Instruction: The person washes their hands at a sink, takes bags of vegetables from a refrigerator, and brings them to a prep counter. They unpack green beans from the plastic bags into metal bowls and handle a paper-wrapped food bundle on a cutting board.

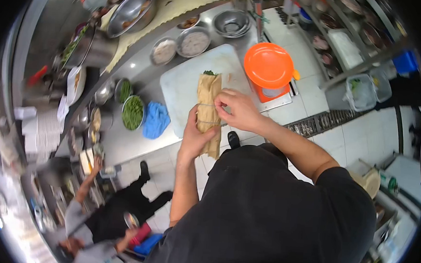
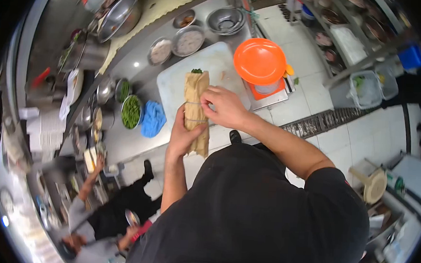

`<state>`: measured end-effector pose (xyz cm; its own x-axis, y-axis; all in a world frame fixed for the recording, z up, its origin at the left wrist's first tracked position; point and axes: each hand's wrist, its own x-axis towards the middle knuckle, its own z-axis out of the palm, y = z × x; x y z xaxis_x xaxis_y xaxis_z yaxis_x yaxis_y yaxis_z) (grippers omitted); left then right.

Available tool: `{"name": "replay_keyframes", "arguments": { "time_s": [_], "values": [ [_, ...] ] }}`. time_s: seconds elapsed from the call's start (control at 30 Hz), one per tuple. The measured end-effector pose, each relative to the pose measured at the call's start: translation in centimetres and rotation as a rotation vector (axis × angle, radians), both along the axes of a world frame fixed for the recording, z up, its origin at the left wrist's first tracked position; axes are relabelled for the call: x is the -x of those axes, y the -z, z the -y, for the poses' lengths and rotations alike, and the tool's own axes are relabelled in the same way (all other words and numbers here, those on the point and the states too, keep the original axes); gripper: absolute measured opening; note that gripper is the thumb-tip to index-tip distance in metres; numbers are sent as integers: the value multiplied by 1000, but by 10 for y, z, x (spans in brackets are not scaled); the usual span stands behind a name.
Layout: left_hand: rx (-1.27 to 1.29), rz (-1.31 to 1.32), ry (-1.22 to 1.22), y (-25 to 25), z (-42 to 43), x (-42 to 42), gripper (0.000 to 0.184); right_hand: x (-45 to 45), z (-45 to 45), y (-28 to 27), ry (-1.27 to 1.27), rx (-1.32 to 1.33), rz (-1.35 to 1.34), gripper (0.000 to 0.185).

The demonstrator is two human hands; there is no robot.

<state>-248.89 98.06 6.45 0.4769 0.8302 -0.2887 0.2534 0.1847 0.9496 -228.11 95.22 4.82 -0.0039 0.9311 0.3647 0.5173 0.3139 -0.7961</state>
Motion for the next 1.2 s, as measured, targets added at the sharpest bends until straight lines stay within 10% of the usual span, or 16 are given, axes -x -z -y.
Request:
{"name": "replay_keyframes", "arguments": {
  "time_s": [0.13, 0.23, 0.33, 0.57, 0.77, 0.93, 1.07, 1.2],
  "values": [
    [183, 44, 311, -16, -50, 68, 86, 19, -10, -2, -121, 419, -1302, 12],
    [394, 148, 610, -10, -82, 95, 92, 18, -8, -5, -271, 563, -1260, 8],
    [549, 110, 863, 5, -110, 97, 92, 12, -9, -22, 25, 186, -440, 5],
    [612, 17, 1036, 19, -131, 77, 94, -34, 8, -1, 168, 157, -480, 3],
    [1124, 695, 787, 49, -87, 68, 88, -90, 33, -13, -365, 281, -1187, 7],
    [1208, 1084, 737, 40, -24, 12, 72, -101, 51, -35, -449, 313, -351, 20],
    [1042, 831, 360, 48, -22, 14, 81, -117, 48, -40, -399, 293, 118, 23],
    [950, 726, 435, 34, -15, -4, 81, -147, 45, -50, -309, 360, -129, 31]
  ]
}}
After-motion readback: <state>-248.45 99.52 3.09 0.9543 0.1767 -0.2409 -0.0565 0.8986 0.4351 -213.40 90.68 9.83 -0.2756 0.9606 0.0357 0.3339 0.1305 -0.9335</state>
